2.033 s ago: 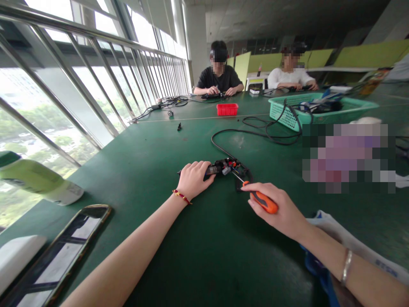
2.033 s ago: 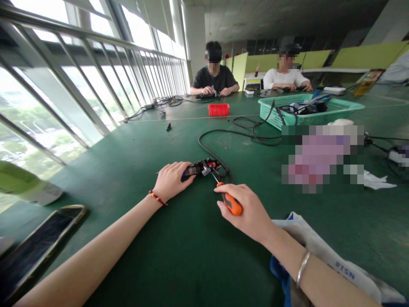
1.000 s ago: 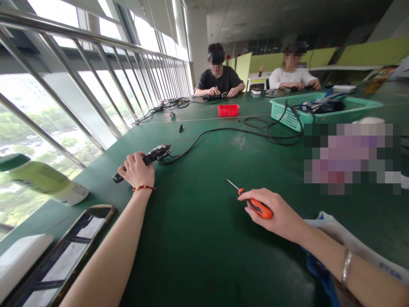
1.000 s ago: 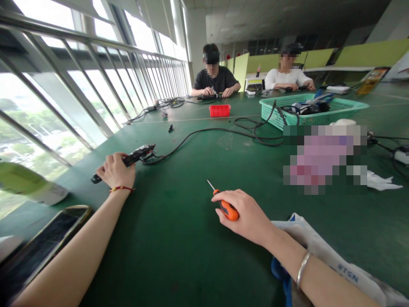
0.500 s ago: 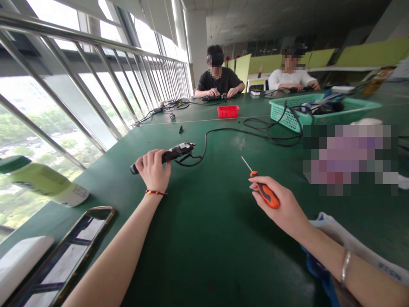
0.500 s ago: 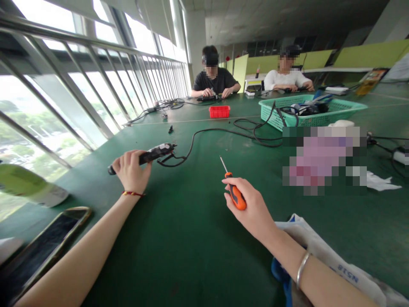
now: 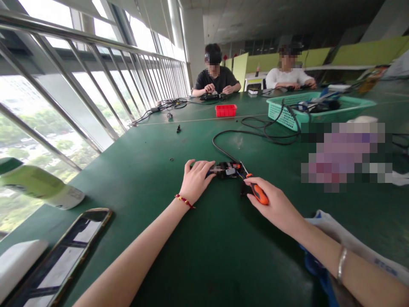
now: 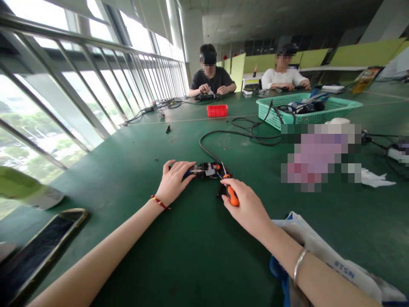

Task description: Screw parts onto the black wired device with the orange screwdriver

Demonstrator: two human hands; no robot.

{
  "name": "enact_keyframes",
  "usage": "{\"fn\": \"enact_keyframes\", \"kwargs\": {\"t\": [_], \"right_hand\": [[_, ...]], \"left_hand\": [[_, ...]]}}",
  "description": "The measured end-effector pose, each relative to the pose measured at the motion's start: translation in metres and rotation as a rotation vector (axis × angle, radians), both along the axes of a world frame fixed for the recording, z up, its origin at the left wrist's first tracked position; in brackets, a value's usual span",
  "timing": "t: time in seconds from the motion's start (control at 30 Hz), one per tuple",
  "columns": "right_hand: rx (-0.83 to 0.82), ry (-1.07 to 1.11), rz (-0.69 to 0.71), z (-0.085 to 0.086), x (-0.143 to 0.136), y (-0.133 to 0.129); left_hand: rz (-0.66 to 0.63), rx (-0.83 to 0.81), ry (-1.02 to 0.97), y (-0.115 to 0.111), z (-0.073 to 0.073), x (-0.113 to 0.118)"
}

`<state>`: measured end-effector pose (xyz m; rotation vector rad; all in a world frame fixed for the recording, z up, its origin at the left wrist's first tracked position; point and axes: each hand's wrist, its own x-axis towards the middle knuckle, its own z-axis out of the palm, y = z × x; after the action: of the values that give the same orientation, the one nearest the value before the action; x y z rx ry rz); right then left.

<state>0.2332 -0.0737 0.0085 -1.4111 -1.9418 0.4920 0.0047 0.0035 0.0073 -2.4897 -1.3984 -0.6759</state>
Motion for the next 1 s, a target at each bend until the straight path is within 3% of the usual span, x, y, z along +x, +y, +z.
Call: {"fn": "enact_keyframes", "kwargs": {"t": [0.1, 0.2, 0.3, 0.37, 0.73, 0.87, 1.0], "right_hand": [[-0.053, 0.006, -0.004, -0.001, 0.001, 0.0], [-0.044, 0.0, 0.01, -0.002, 0.001, 0.001], [-0.022, 0.01, 0.022, -0.003, 0.002, 0.002], [-0.018, 0.014, 0.021, -0.003, 0.002, 0.002], [-0.059, -0.008, 0.013, -0.003, 0.003, 0.004], [-0.056, -0.023, 0.02, -0.004, 0.004, 0.004], [-0.068, -0.023, 0.032, -0.004, 0.004, 0.004]], "left_hand": [[0.122, 0.035, -0.029, 0.011, 0.002, -0.024], [0.354, 0.086, -0.073, 0.025, 0.003, -0.064], [0.456, -0.016, -0.029, 0.035, 0.0, -0.097], [0.487, -0.084, -0.003, 0.04, -0.002, -0.107], [0.395, -0.229, 0.13, 0.045, -0.005, -0.107], [0.497, -0.149, 0.2, 0.034, 0.003, -0.089], [0.684, -0.182, 0.331, 0.018, 0.012, -0.05]]}}
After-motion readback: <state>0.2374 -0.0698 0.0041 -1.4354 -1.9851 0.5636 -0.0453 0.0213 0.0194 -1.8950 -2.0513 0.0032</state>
